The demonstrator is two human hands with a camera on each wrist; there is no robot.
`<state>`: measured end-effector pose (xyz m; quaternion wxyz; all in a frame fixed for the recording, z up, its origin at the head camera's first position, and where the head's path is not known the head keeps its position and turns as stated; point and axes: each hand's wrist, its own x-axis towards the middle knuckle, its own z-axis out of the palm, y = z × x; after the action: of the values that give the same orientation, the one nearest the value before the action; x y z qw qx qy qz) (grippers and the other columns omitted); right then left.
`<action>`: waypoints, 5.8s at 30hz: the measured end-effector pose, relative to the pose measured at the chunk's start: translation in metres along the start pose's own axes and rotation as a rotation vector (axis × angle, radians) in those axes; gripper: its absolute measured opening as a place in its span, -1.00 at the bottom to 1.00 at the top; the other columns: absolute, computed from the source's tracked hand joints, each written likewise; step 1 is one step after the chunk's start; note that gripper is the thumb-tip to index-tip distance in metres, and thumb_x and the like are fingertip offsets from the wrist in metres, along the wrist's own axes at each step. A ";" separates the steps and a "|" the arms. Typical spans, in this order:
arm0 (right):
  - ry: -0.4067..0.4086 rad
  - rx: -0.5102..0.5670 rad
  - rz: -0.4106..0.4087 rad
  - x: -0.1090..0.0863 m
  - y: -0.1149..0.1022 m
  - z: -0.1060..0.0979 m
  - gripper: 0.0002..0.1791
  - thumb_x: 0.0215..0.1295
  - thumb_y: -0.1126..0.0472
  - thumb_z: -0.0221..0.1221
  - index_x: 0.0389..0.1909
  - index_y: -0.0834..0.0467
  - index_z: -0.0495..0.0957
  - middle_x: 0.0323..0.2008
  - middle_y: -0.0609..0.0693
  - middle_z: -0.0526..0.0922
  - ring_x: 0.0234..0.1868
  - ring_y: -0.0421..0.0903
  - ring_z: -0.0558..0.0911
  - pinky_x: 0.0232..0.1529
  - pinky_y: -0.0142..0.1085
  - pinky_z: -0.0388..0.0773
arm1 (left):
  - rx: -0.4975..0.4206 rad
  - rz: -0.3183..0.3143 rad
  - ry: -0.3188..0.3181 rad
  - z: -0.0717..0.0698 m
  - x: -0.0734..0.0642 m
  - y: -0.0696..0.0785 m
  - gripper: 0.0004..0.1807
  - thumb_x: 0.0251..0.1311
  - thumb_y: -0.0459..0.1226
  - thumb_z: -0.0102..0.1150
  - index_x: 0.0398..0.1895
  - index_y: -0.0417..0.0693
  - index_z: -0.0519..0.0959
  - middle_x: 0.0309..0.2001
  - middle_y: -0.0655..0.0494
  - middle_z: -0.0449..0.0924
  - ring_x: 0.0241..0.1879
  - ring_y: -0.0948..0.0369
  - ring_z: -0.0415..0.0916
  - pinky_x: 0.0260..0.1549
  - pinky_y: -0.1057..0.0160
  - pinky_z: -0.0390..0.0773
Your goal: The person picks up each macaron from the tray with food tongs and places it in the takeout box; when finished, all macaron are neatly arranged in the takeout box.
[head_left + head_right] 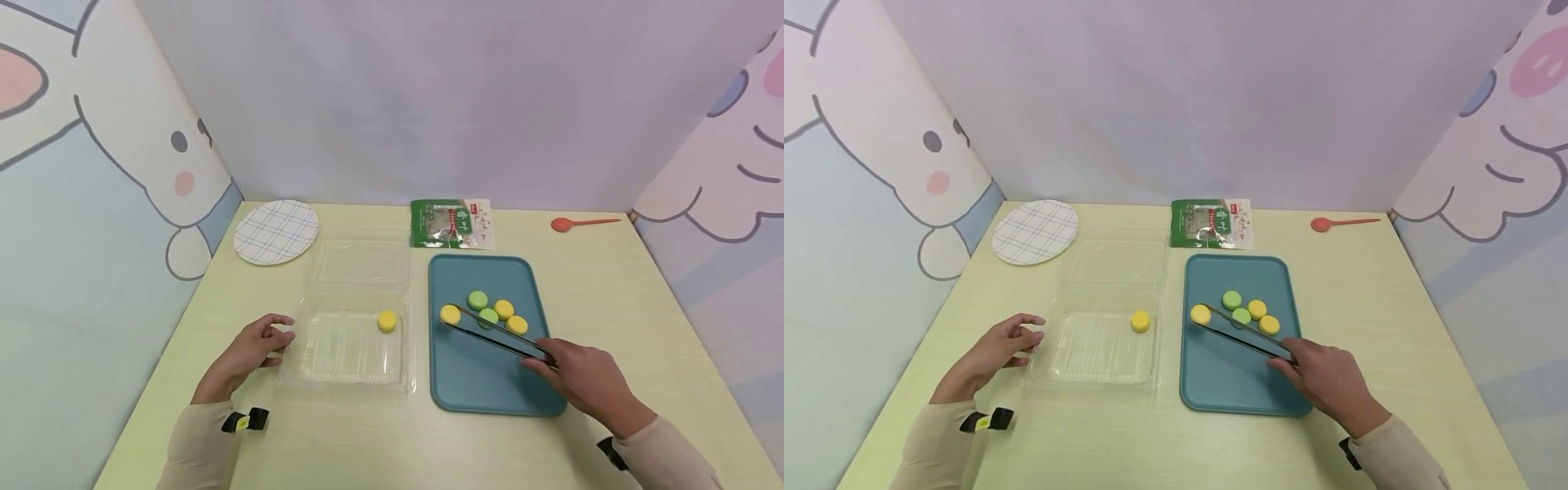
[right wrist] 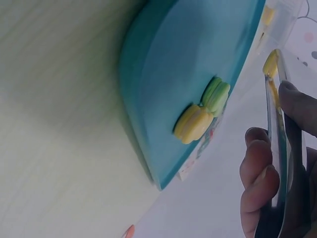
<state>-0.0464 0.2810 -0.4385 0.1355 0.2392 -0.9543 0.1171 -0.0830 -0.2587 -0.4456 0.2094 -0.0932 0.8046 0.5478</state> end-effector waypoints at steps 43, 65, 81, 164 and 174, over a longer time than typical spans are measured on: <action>-0.069 0.009 -0.270 0.065 -0.038 -0.013 -0.42 0.36 -0.45 -0.13 -0.40 -0.04 0.52 -0.65 -0.34 0.40 -0.67 -0.42 0.33 -0.72 -0.44 0.19 | -0.026 0.028 -0.021 -0.002 -0.001 0.000 -0.56 0.49 -0.26 0.07 0.30 -0.28 0.33 -0.16 -0.14 0.52 -0.28 0.06 0.52 -0.35 0.22 0.62; -0.254 -0.084 -0.381 0.095 -0.070 -0.032 -0.61 0.15 -0.13 0.43 -0.52 -0.03 0.44 -0.69 -0.29 0.23 -0.72 -0.33 0.20 -0.74 -0.38 0.15 | -0.026 0.008 -0.014 -0.002 -0.001 0.001 -0.57 0.49 -0.25 0.08 0.30 -0.27 0.34 -0.14 -0.13 0.52 -0.26 0.06 0.52 -0.35 0.23 0.60; -0.349 -0.309 -0.530 0.124 -0.115 -0.036 -0.50 0.16 -0.16 0.41 -0.68 0.02 0.40 -0.77 -0.18 0.18 -0.78 -0.25 0.21 -0.78 -0.33 0.16 | -0.035 0.011 -0.012 -0.001 -0.001 -0.001 -0.56 0.48 -0.25 0.09 0.30 -0.27 0.34 -0.18 -0.13 0.51 -0.28 0.06 0.52 -0.37 0.24 0.60; -0.070 -0.073 -0.248 0.075 -0.048 -0.009 -0.47 0.19 -0.33 0.31 -0.15 0.06 0.65 -0.62 -0.21 0.51 -0.69 -0.33 0.38 -0.75 -0.38 0.24 | -0.029 -0.003 0.005 0.000 -0.001 0.000 -0.56 0.46 -0.23 0.13 0.28 -0.26 0.37 -0.17 -0.15 0.52 -0.27 0.06 0.53 -0.35 0.24 0.61; -0.074 -0.065 -0.176 0.059 -0.037 -0.006 -0.49 0.17 -0.33 0.33 -0.25 0.04 0.61 -0.59 -0.23 0.55 -0.66 -0.35 0.41 -0.74 -0.39 0.21 | -0.024 0.000 0.003 0.000 -0.002 0.001 -0.55 0.46 -0.22 0.14 0.28 -0.25 0.36 -0.16 -0.15 0.52 -0.23 0.05 0.53 -0.33 0.24 0.61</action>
<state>-0.0768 0.2259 -0.4088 0.1178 0.3219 -0.9372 0.0647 -0.0821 -0.2584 -0.4438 0.2072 -0.0966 0.7981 0.5574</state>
